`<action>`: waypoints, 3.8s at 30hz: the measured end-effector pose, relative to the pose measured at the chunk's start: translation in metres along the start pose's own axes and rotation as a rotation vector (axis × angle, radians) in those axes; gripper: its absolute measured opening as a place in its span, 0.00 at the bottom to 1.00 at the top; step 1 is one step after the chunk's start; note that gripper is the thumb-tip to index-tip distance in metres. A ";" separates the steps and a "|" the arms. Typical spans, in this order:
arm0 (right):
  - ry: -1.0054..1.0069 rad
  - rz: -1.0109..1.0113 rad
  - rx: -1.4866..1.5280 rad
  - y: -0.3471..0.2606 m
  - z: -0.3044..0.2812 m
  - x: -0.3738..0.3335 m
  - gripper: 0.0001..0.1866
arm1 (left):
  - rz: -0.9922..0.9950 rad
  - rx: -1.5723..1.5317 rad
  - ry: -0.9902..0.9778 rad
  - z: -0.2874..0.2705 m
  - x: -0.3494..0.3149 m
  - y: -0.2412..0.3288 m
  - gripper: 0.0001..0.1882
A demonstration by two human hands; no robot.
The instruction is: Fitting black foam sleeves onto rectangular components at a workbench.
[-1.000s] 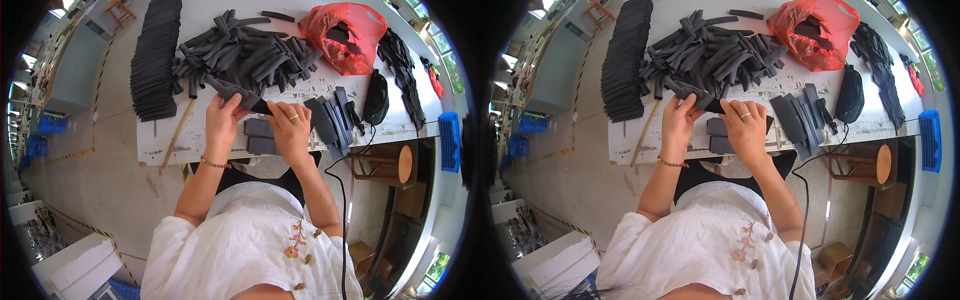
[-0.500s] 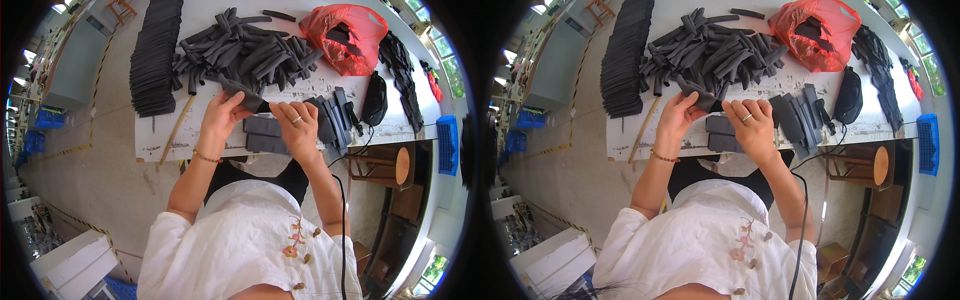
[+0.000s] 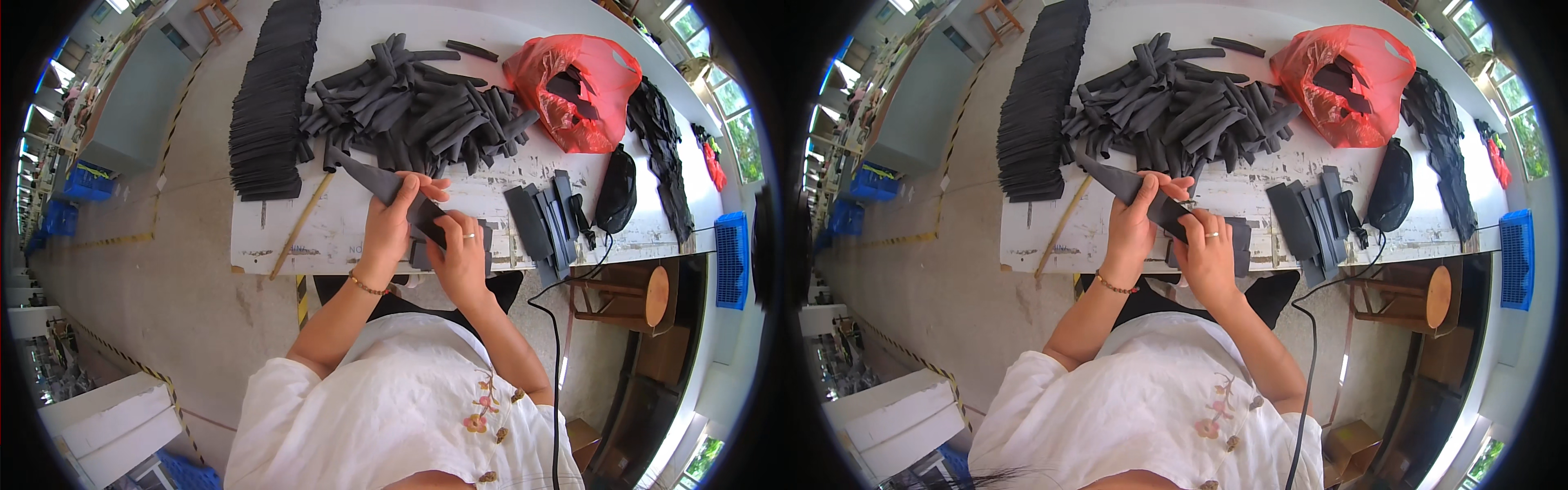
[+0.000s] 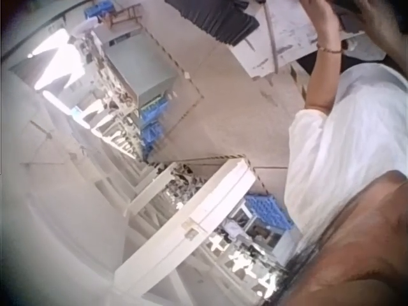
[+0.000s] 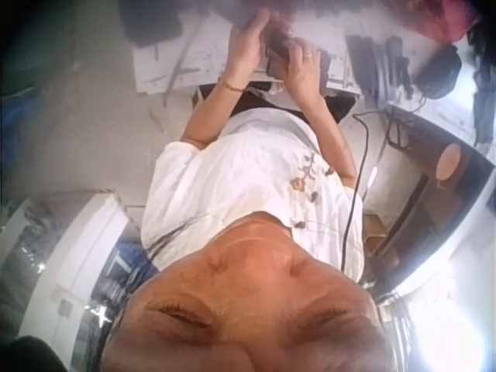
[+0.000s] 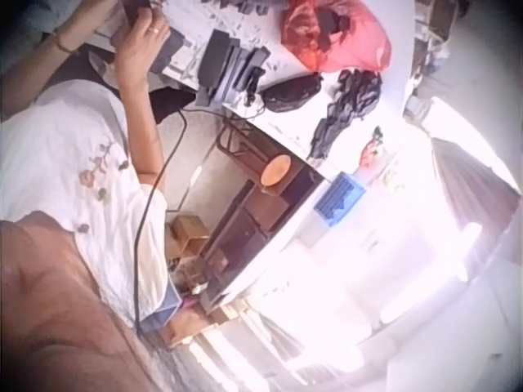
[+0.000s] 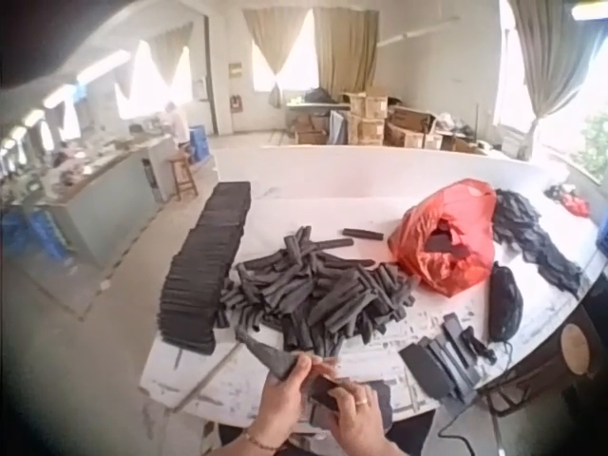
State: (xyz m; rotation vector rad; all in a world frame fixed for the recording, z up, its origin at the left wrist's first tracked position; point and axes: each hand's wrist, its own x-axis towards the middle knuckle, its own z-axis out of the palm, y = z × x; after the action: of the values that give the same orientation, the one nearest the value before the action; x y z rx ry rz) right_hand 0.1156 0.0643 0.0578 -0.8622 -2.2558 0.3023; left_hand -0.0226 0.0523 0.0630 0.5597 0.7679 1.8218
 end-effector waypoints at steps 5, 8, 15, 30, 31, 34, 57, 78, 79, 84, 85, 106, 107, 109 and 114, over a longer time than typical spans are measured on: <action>-0.042 -0.094 0.172 0.008 -0.003 0.009 0.22 | -0.079 -0.139 0.049 0.009 -0.014 -0.026 0.12; -0.088 -0.080 0.175 0.006 -0.015 0.011 0.21 | -0.051 -0.117 0.055 0.004 -0.009 -0.018 0.11; -0.114 -0.091 0.236 0.001 -0.022 0.018 0.16 | -0.072 -0.283 0.027 0.016 -0.018 -0.025 0.11; -0.124 -0.094 0.277 0.021 -0.021 0.014 0.08 | -0.176 -0.287 0.079 0.021 -0.022 -0.031 0.14; -0.122 -0.065 0.279 0.022 -0.021 0.012 0.08 | -0.164 -0.289 0.082 0.022 -0.021 -0.025 0.14; -0.157 -0.065 0.290 0.023 -0.026 0.009 0.08 | -0.124 -0.376 0.242 0.022 -0.016 -0.008 0.14; -0.171 -0.017 0.303 0.014 -0.024 0.010 0.06 | -0.081 -0.452 0.153 0.012 -0.016 -0.016 0.15; -0.066 -0.327 0.051 -0.010 -0.085 0.076 0.17 | 0.287 1.573 -0.191 -0.008 -0.012 0.032 0.08; -0.112 -0.389 -0.001 -0.008 -0.083 0.078 0.17 | 0.252 1.617 -0.230 -0.011 -0.012 0.031 0.12; -0.155 -0.555 -0.059 0.005 -0.084 0.072 0.14 | 0.114 1.689 -0.375 -0.015 -0.015 0.032 0.12; -0.121 -0.574 -0.036 0.012 -0.084 0.069 0.14 | 0.097 1.691 -0.421 -0.019 -0.018 0.031 0.13; 0.149 0.198 0.520 0.012 -0.040 0.038 0.08 | -0.429 0.357 -0.337 -0.025 -0.024 0.033 0.14; 0.065 0.334 0.605 0.013 -0.037 0.025 0.08 | -0.397 0.271 -0.307 -0.021 -0.024 0.032 0.14; -0.103 0.505 0.729 0.013 -0.032 0.001 0.11 | -0.352 0.135 -0.263 -0.020 -0.023 0.027 0.16; -0.232 0.718 1.066 0.005 -0.021 -0.026 0.18 | -0.313 0.000 -0.211 -0.022 -0.019 0.013 0.16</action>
State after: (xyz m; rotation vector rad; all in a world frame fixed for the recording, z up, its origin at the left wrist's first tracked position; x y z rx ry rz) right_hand 0.1464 0.0506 0.0576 -0.9787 -1.4790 1.7864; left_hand -0.0392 0.0256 0.0565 0.5858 0.6706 1.4502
